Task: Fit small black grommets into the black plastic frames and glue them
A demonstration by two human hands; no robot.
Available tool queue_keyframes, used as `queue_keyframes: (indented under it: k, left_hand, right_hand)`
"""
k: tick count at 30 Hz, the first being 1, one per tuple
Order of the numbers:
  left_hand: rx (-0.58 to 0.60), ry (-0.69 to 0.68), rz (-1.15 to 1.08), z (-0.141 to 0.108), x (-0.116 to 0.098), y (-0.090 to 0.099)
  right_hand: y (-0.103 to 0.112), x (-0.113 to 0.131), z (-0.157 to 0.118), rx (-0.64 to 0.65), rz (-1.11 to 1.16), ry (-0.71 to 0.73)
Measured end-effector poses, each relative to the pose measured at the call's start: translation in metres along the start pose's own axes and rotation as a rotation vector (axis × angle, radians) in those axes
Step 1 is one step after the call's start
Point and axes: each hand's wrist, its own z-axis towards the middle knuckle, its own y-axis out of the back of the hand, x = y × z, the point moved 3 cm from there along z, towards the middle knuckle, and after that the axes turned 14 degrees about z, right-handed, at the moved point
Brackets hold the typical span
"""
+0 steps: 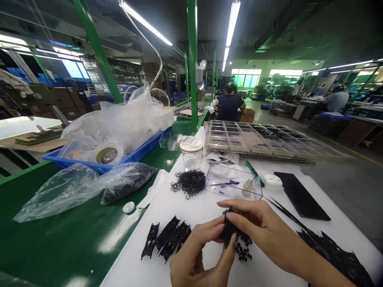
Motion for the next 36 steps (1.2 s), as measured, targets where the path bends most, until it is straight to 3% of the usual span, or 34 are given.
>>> queue_keyframes:
  k: [7, 21, 26, 29, 31, 34, 36]
  left_hand:
    - [0.08, 0.028, 0.034, -0.001, -0.004, -0.003]
    - [0.16, 0.063, 0.074, -0.002, 0.007, -0.006]
    - [0.183, 0.073, 0.029, -0.001, 0.009, -0.007]
    - [0.259, 0.056, -0.042, -0.002, 0.005, -0.008]
    - [0.316, 0.158, -0.165, -0.002, 0.005, -0.009]
    - [0.394, 0.435, -0.356, -0.003, 0.01, -0.014]
    - [0.503, 0.552, -0.444, -0.004, 0.013, -0.019]
  right_hand:
    - [0.002, 0.01, 0.001, 0.011, -0.094, 0.051]
    - [0.011, -0.001, 0.013, 0.065, -0.177, 0.039]
    - [0.015, -0.002, 0.016, 0.086, -0.108, 0.03]
    - [0.022, -0.001, 0.019, 0.104, -0.004, 0.031]
    - [0.028, 0.002, 0.02, 0.111, 0.053, 0.062]
    - [0.031, 0.004, 0.019, 0.141, 0.044, 0.098]
    - [0.026, 0.003, 0.017, 0.205, 0.04, 0.086]
